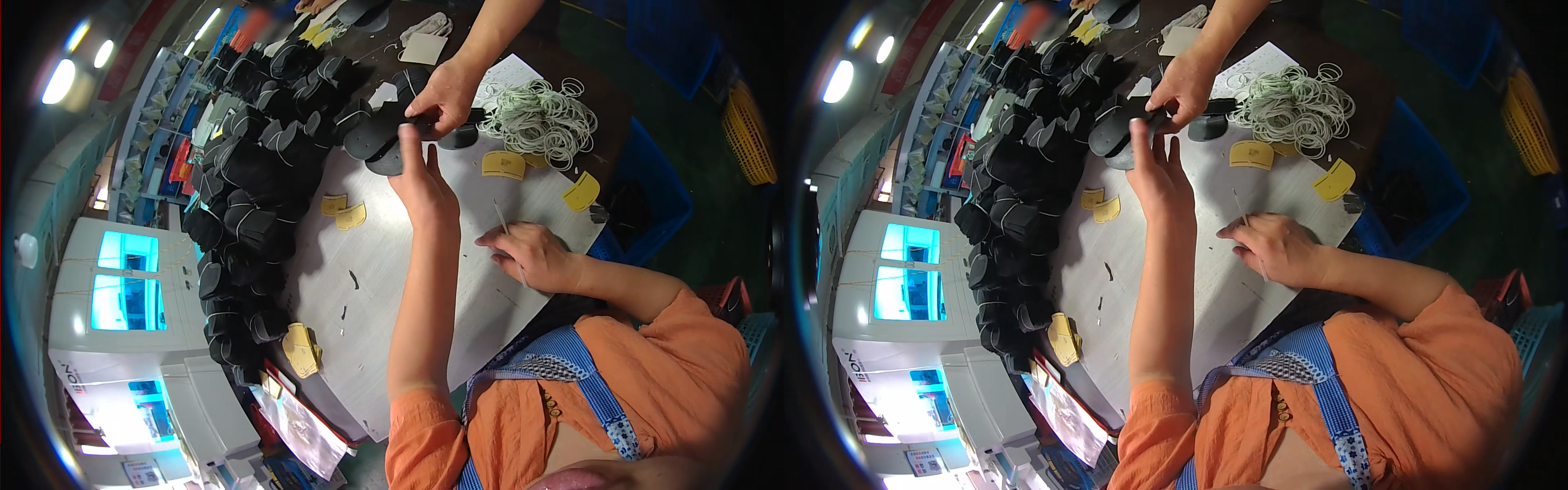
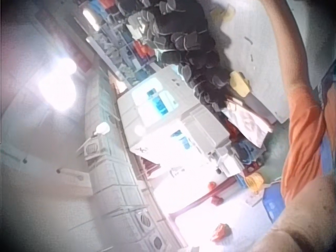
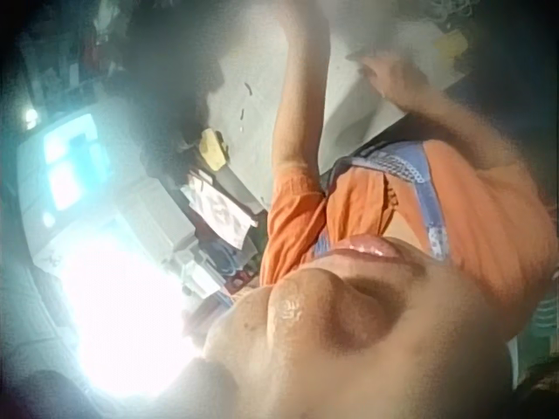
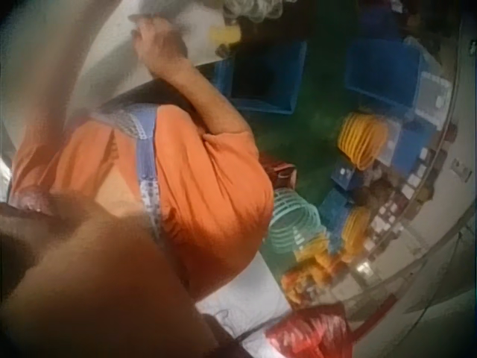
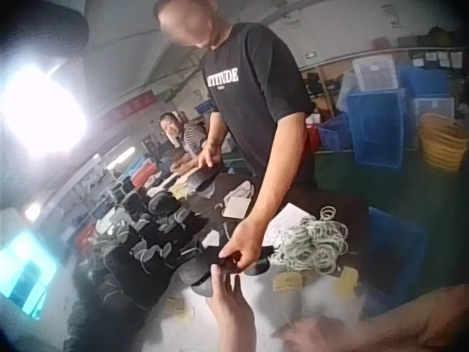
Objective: The person marks shoe pieces using templates and a stylus, stacks the marked pieces, and secures them with elastic bands. They then sort and tie sets of templates with rubber bands before continuing to mark and bundle more shoe components.
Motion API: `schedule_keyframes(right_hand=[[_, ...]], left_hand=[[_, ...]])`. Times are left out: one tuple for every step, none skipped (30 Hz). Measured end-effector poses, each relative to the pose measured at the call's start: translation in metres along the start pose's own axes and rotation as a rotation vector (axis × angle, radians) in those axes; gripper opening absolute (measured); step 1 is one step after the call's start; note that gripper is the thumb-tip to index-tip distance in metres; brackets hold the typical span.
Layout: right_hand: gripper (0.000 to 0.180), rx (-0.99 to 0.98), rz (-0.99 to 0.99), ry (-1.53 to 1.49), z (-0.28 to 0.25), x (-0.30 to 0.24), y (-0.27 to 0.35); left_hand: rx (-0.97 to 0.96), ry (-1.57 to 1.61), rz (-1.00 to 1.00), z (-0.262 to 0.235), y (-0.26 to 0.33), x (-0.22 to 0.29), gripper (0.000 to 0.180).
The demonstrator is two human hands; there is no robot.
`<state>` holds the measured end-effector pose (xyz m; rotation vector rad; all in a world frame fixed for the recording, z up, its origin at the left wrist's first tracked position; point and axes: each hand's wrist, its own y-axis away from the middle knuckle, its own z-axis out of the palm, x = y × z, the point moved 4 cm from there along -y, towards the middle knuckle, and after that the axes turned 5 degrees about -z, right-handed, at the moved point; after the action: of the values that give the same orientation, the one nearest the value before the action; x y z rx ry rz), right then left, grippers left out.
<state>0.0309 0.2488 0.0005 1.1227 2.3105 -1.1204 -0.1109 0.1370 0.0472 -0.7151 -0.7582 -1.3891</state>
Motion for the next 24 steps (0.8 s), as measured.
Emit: schedule_keyframes(right_hand=[[0.032,-0.05,0.038,0.014,0.0,0.0,0.0],[0.032,-0.054,0.037,0.01,0.002,0.002,0.0],[0.031,-0.01,0.009,0.01,0.002,0.003,0.001],[0.031,0.034,-0.02,0.009,0.001,0.003,0.001],[0.031,0.029,-0.02,0.004,0.002,0.002,0.001],[0.031,0.048,-0.045,-0.003,0.001,0.0,0.0],[0.03,0.066,-0.07,-0.011,0.0,-0.002,-0.001],[0.03,0.061,-0.07,-0.016,0.0,-0.001,-0.002],[0.031,0.041,-0.04,-0.035,0.001,0.002,-0.002],[0.032,0.019,-0.011,-0.055,0.002,0.004,-0.002],[0.032,0.012,-0.011,-0.059,0.003,0.005,-0.001],[0.032,0.024,-0.017,-0.04,0.003,0.006,-0.001],[0.031,0.036,-0.023,-0.023,0.003,0.006,-0.001],[0.031,0.028,-0.023,-0.029,0.003,0.005,-0.002],[0.031,0.015,0.004,-0.04,0.002,0.004,-0.002],[0.032,0.001,0.032,-0.051,0.002,0.004,-0.003],[0.032,-0.007,0.034,-0.056,0.003,0.005,-0.002],[0.032,-0.014,0.063,-0.075,0.004,0.008,0.0],[0.033,-0.021,0.093,-0.094,0.005,0.011,0.001],[0.033,-0.024,0.097,-0.094,0.001,0.012,0.0],[0.034,0.051,0.139,-0.213,-0.002,0.018,-0.003],[0.036,0.128,0.182,-0.331,-0.005,0.025,-0.007],[0.038,0.148,0.172,-0.302,-0.012,0.024,-0.018],[0.041,0.166,0.166,-0.276,-0.018,0.021,-0.035]], left_hand=[[0.082,0.077,-0.075,-0.012,-0.009,-0.006,0.05],[0.088,0.077,-0.074,-0.016,-0.013,-0.007,0.05],[0.122,0.084,-0.098,-0.022,-0.016,-0.008,0.048],[0.156,0.091,-0.121,-0.028,-0.018,-0.008,0.046],[0.173,0.06,-0.095,-0.035,-0.02,-0.008,0.038],[0.181,0.06,-0.094,-0.044,-0.022,-0.006,0.038],[0.177,0.026,-0.116,-0.053,-0.023,-0.004,0.035],[0.173,-0.011,-0.141,-0.056,-0.023,-0.001,0.032],[0.153,0.029,-0.13,-0.06,-0.021,0.003,0.025],[0.163,0.029,-0.129,-0.066,-0.02,0.007,0.025],[0.135,0.08,-0.128,-0.072,-0.018,0.011,0.018],[0.109,0.132,-0.126,-0.078,-0.016,0.016,0.01],[0.109,0.147,-0.165,-0.085,-0.012,0.02,0.007],[0.118,0.148,-0.165,-0.092,-0.007,0.025,0.007],[0.098,0.13,-0.187,-0.098,-0.001,0.029,0.008],[0.077,0.112,-0.209,-0.104,0.005,0.032,0.009],[0.055,0.128,-0.222,-0.109,0.01,0.034,0.012],[0.063,0.13,-0.225,-0.114,0.016,0.036,0.012],[0.006,0.116,-0.234,-0.116,0.022,0.038,0.014],[-0.056,0.103,-0.243,-0.114,0.028,0.041,0.016],[-0.034,0.089,-0.255,-0.117,0.034,0.041,0.02],[-0.028,0.091,-0.264,-0.123,0.036,0.041,0.02],[-0.12,0.057,-0.291,-0.128,0.04,0.044,0.022],[-0.208,0.023,-0.321,-0.137,0.045,0.046,0.024]])
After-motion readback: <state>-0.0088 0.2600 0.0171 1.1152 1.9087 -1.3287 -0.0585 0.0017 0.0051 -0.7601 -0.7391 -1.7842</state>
